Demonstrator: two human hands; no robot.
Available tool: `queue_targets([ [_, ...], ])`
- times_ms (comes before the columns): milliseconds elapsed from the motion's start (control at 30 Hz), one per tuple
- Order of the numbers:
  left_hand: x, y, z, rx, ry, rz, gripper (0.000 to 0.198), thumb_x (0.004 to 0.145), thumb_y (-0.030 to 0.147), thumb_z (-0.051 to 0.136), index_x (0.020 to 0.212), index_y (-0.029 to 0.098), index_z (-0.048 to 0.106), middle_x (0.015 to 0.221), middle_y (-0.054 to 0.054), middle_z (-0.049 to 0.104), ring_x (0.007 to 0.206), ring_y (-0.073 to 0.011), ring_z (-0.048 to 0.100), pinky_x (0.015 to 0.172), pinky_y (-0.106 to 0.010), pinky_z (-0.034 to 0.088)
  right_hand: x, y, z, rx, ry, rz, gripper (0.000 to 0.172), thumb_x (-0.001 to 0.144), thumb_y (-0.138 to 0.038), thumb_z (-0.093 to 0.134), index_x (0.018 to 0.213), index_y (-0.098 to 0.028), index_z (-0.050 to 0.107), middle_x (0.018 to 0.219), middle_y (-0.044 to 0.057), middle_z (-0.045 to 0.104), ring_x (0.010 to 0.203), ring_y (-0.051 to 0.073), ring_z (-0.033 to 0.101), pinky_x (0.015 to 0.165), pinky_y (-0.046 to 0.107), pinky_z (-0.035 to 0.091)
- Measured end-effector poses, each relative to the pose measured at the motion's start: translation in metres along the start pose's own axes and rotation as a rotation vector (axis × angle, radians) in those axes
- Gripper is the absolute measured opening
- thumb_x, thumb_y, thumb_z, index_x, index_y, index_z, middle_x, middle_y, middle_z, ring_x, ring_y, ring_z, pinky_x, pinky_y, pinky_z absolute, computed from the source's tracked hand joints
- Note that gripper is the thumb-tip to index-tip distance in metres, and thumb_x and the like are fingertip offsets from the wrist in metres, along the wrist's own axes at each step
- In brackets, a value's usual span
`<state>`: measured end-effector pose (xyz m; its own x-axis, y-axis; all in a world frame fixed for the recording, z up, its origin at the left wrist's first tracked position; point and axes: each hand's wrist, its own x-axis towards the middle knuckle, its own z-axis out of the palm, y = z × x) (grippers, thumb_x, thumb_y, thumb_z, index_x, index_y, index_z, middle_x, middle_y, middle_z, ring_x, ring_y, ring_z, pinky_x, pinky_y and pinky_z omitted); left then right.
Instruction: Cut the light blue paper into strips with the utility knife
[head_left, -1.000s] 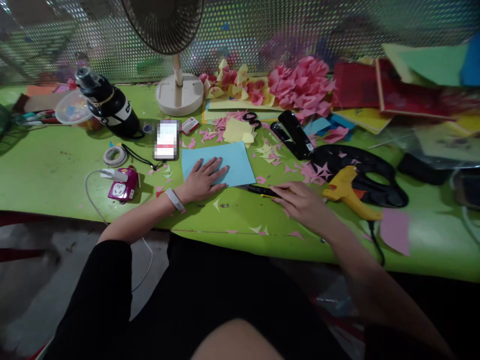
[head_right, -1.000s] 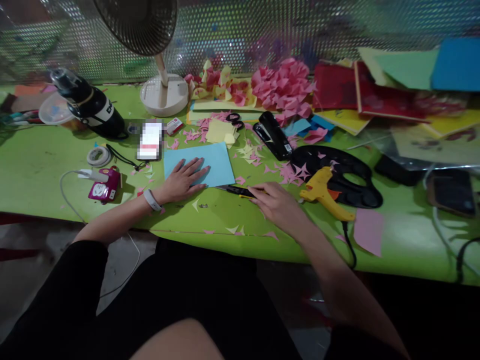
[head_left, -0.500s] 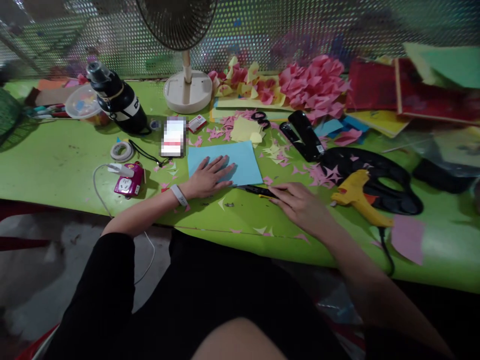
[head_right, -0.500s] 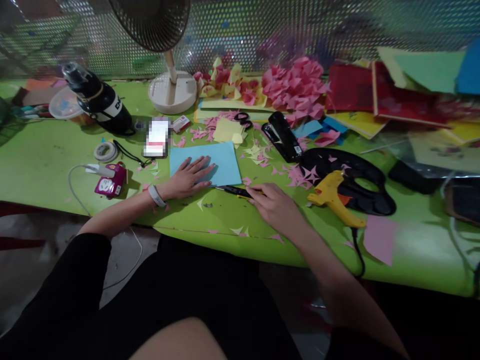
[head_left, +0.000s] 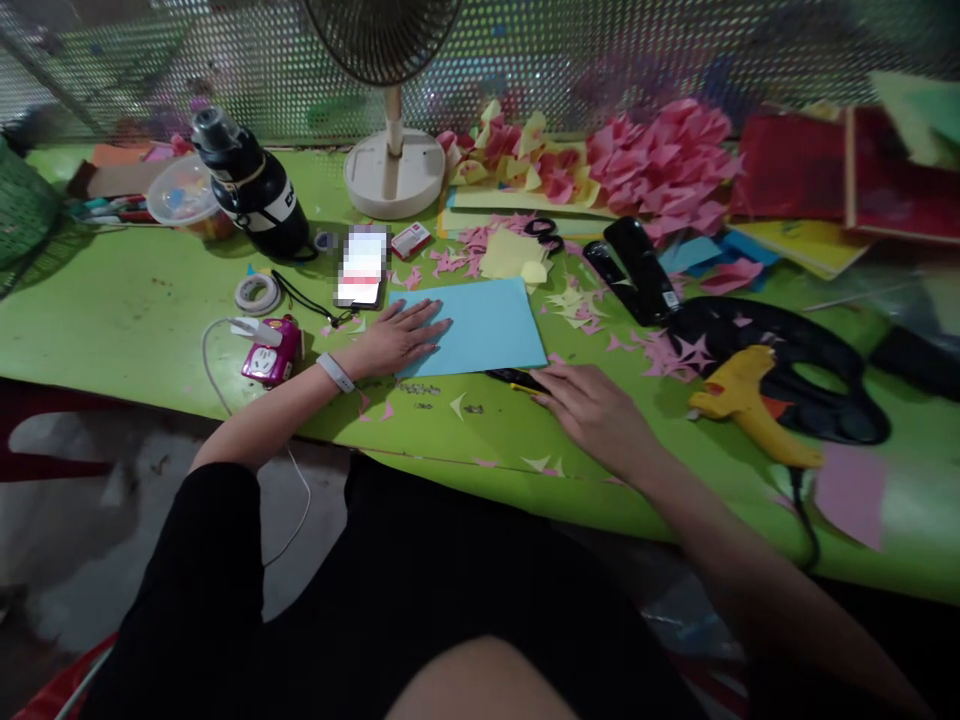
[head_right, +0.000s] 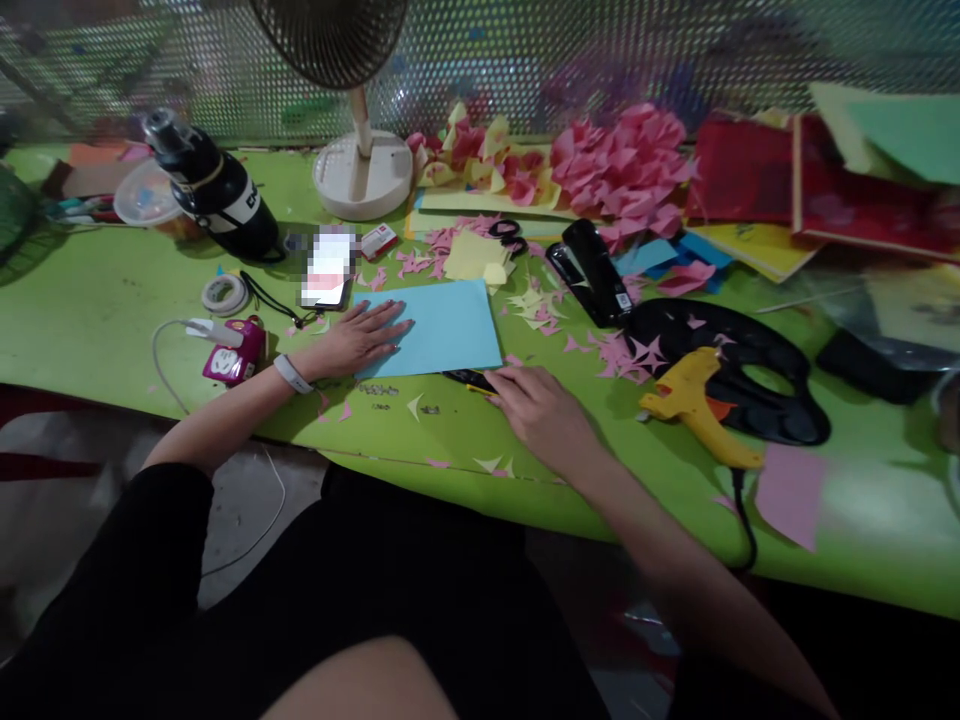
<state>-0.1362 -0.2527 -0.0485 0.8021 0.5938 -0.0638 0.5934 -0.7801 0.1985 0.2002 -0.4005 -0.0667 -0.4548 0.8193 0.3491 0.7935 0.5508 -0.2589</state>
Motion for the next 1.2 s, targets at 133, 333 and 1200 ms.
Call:
queue_targets([
  [133,0.0,-0.002,0.001,-0.016,0.001,-0.003,0.055,0.114,0.043,0.04,0.167,0.029,0.04,0.178,-0.004,0.026,0.167,-0.0233,0.021,0.137,-0.046,0.01,-0.004,0.0,-0.003,0.027,0.024,-0.043,0.043,0.106,-0.02,0.052,0.147,-0.021,0.063,0.116,0.015,0.074,0.104,0.032,0.07,0.09,0.053,0.063],
  [333,0.0,0.001,0.0,0.002,-0.019,-0.016,0.056,0.114,0.043,0.038,0.168,0.029,0.038,0.179,-0.004,0.024,0.167,-0.0226,0.02,0.137,-0.046,0.01,0.004,-0.008,0.002,0.057,-0.022,-0.01,0.043,0.106,-0.021,0.051,0.147,-0.023,0.064,0.119,0.015,0.074,0.11,0.034,0.068,0.098,0.058,0.06],
  [1200,0.002,-0.006,0.017,0.01,0.044,0.056,0.056,0.114,0.041,0.037,0.168,0.026,0.039,0.178,-0.006,0.026,0.166,-0.0247,0.025,0.136,-0.048,0.014,0.037,-0.034,0.018,0.031,-0.042,-0.242,0.041,0.103,-0.009,0.05,0.141,-0.009,0.065,0.114,0.018,0.074,0.101,0.031,0.068,0.087,0.047,0.06],
])
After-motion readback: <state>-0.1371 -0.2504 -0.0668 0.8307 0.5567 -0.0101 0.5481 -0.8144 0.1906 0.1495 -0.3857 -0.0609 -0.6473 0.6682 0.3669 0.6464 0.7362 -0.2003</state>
